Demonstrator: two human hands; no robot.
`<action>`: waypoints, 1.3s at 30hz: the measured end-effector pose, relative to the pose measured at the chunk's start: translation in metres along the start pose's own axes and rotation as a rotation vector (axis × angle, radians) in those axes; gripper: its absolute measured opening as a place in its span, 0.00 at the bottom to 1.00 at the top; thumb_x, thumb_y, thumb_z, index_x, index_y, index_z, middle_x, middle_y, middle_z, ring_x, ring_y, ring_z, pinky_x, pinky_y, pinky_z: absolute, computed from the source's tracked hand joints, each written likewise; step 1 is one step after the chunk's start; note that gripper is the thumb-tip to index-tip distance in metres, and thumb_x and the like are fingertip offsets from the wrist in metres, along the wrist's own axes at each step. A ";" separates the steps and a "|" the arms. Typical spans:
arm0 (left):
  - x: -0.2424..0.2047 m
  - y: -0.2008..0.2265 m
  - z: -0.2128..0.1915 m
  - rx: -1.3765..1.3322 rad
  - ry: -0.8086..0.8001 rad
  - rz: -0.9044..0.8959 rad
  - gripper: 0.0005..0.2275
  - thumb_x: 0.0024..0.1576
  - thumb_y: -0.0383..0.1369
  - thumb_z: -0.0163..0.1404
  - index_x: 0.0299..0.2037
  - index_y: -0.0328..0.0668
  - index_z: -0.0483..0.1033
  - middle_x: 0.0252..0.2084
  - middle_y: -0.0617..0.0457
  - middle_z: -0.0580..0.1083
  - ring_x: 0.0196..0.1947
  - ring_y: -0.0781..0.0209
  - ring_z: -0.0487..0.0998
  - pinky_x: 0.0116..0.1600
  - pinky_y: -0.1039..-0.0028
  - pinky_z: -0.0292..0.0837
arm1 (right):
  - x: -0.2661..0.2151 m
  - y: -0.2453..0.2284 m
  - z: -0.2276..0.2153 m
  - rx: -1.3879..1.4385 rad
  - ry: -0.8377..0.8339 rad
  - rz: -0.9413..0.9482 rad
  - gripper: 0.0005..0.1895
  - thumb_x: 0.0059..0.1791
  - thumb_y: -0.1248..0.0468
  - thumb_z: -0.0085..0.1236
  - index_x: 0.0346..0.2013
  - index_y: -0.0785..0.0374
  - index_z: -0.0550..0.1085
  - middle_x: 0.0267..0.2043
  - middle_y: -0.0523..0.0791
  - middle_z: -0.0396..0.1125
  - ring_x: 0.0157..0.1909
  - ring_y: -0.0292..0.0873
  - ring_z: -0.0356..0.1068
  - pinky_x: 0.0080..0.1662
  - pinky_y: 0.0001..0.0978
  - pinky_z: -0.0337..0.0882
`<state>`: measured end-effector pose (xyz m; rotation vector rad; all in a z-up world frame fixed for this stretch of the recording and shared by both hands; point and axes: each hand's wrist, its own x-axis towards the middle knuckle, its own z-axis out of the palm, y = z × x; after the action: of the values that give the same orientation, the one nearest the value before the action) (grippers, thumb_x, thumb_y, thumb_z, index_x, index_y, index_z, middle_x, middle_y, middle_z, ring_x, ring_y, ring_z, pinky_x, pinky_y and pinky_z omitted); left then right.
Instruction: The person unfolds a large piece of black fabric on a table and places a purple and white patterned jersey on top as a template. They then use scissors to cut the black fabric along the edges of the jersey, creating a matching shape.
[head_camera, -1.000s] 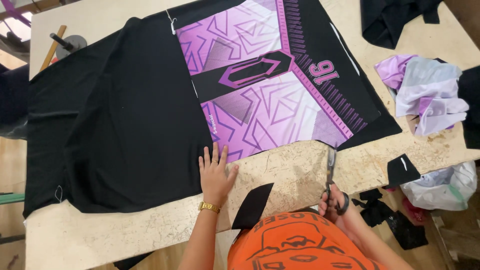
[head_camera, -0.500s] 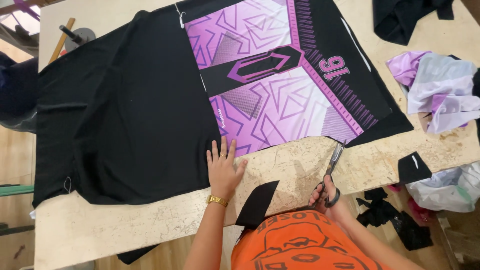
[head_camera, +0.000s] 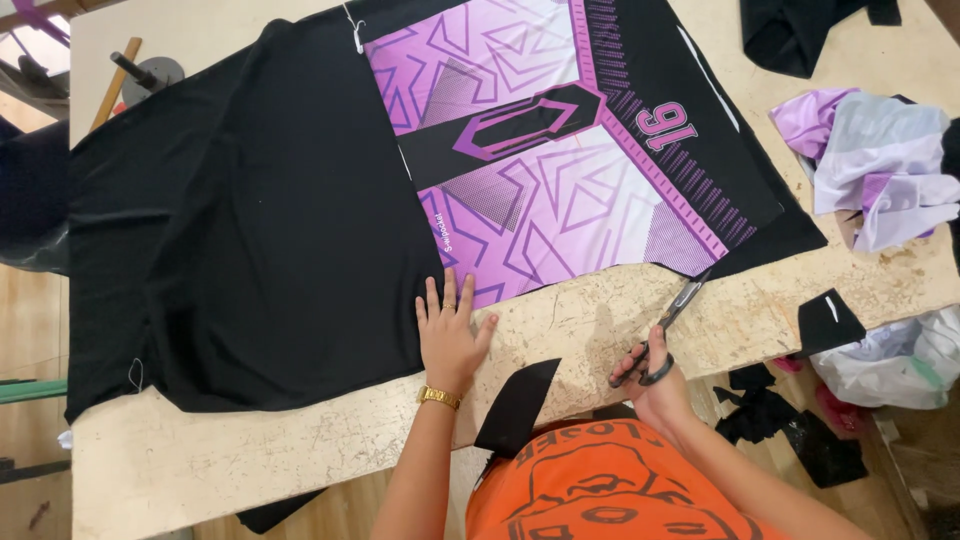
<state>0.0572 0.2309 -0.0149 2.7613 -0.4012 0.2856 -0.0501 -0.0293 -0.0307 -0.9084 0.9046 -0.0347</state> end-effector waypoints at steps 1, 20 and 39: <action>0.000 -0.001 0.001 -0.001 -0.001 0.002 0.29 0.53 0.54 0.39 0.64 0.53 0.57 0.68 0.47 0.53 0.66 0.38 0.51 0.64 0.48 0.43 | 0.001 0.000 0.002 0.001 0.002 0.000 0.28 0.50 0.38 0.43 0.25 0.60 0.63 0.18 0.46 0.59 0.22 0.47 0.66 0.27 0.37 0.71; 0.002 -0.002 0.003 -0.015 -0.005 -0.012 0.29 0.52 0.54 0.39 0.63 0.53 0.58 0.68 0.47 0.53 0.66 0.39 0.50 0.64 0.47 0.42 | 0.004 0.003 0.010 -0.026 0.100 -0.045 0.24 0.51 0.42 0.45 0.26 0.58 0.60 0.16 0.40 0.53 0.17 0.39 0.61 0.23 0.30 0.68; 0.001 0.000 0.001 -0.024 0.018 -0.013 0.29 0.52 0.53 0.41 0.62 0.52 0.60 0.67 0.47 0.54 0.66 0.39 0.51 0.64 0.48 0.43 | 0.032 -0.011 0.014 0.042 0.116 -0.013 0.29 0.47 0.35 0.47 0.20 0.56 0.62 0.14 0.43 0.58 0.18 0.44 0.65 0.26 0.35 0.70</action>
<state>0.0583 0.2306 -0.0156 2.7348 -0.3796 0.3004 -0.0161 -0.0394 -0.0408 -0.8800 1.0025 -0.1180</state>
